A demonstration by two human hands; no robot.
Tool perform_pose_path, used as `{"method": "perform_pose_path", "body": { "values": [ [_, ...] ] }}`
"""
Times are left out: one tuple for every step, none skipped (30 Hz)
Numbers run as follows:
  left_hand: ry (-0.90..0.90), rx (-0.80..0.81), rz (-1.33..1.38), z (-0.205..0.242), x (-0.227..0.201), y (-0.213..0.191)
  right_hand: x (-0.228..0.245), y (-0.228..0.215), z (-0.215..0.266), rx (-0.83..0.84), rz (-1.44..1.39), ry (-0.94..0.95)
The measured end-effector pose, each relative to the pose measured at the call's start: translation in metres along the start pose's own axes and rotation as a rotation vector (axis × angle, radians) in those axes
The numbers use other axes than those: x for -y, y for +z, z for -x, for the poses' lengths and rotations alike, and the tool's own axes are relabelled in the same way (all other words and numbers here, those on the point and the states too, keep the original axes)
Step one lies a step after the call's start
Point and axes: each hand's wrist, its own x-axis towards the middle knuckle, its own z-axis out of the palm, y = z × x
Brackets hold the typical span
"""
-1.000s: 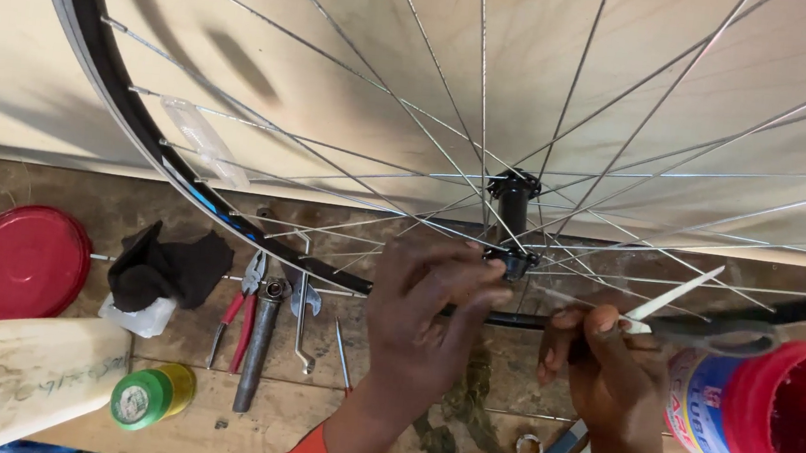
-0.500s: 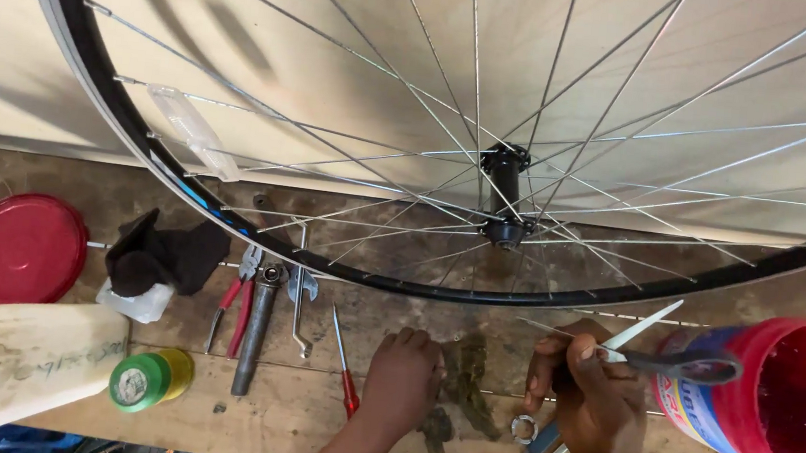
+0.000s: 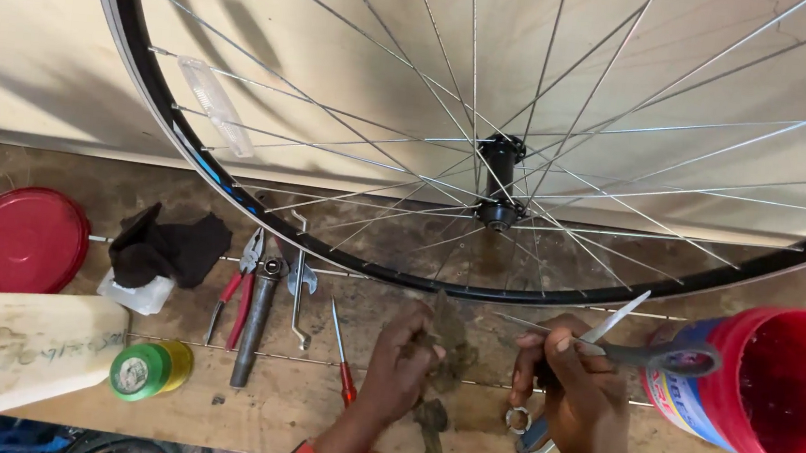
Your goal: Cleaning the hub and spokes of a bicycle wheel with a rag, spinning the wheel for inspection, and using scissors to cut a zip tie.
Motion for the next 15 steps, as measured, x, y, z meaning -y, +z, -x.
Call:
{"method": "perform_pose_path", "body": {
  "values": [
    [0.110,-0.059,0.032,-0.002,-0.019,-0.001,0.001,0.003,0.000,-0.016,-0.011,0.044],
    [0.218,-0.118,0.062,-0.002,-0.039,-0.003,0.002,0.006,0.002,-0.033,-0.024,0.091],
    [0.216,-0.117,0.061,-0.003,-0.049,-0.001,-0.002,0.007,0.001,-0.035,-0.025,0.093],
    [0.223,-0.103,0.097,-0.005,-0.059,0.002,-0.005,0.008,-0.001,-0.009,0.066,0.056],
    [0.231,-0.089,0.132,-0.007,-0.070,0.004,-0.008,0.008,-0.002,0.017,0.157,0.018],
    [0.233,-0.088,0.130,-0.008,-0.072,0.008,-0.014,0.008,-0.001,0.017,0.154,0.015],
    [0.063,-0.027,0.181,-0.008,-0.075,0.012,-0.019,0.007,0.000,0.027,0.171,0.033],
    [-0.109,0.032,0.233,-0.008,-0.078,0.016,-0.024,0.006,0.001,0.037,0.189,0.054],
    [-0.110,0.032,0.231,-0.009,-0.071,0.020,-0.021,0.009,0.003,0.036,0.188,0.054],
    [-0.083,0.022,0.302,-0.011,-0.064,0.025,-0.018,0.011,0.003,-0.044,0.191,0.128],
    [-0.057,0.012,0.372,-0.014,-0.056,0.029,-0.015,0.013,0.003,-0.125,0.193,0.202],
    [-0.055,0.020,0.374,-0.014,-0.060,0.029,-0.017,0.011,0.004,-0.132,0.194,0.197],
    [0.014,-0.011,0.182,-0.014,-0.063,0.029,-0.020,0.008,0.004,-0.133,0.175,0.155],
    [0.078,-0.047,-0.009,-0.012,-0.067,0.029,-0.024,0.006,0.006,-0.133,0.156,0.118],
    [0.077,-0.043,-0.007,-0.011,-0.069,0.031,-0.023,0.004,0.009,-0.137,0.158,0.118]
  ]
}}
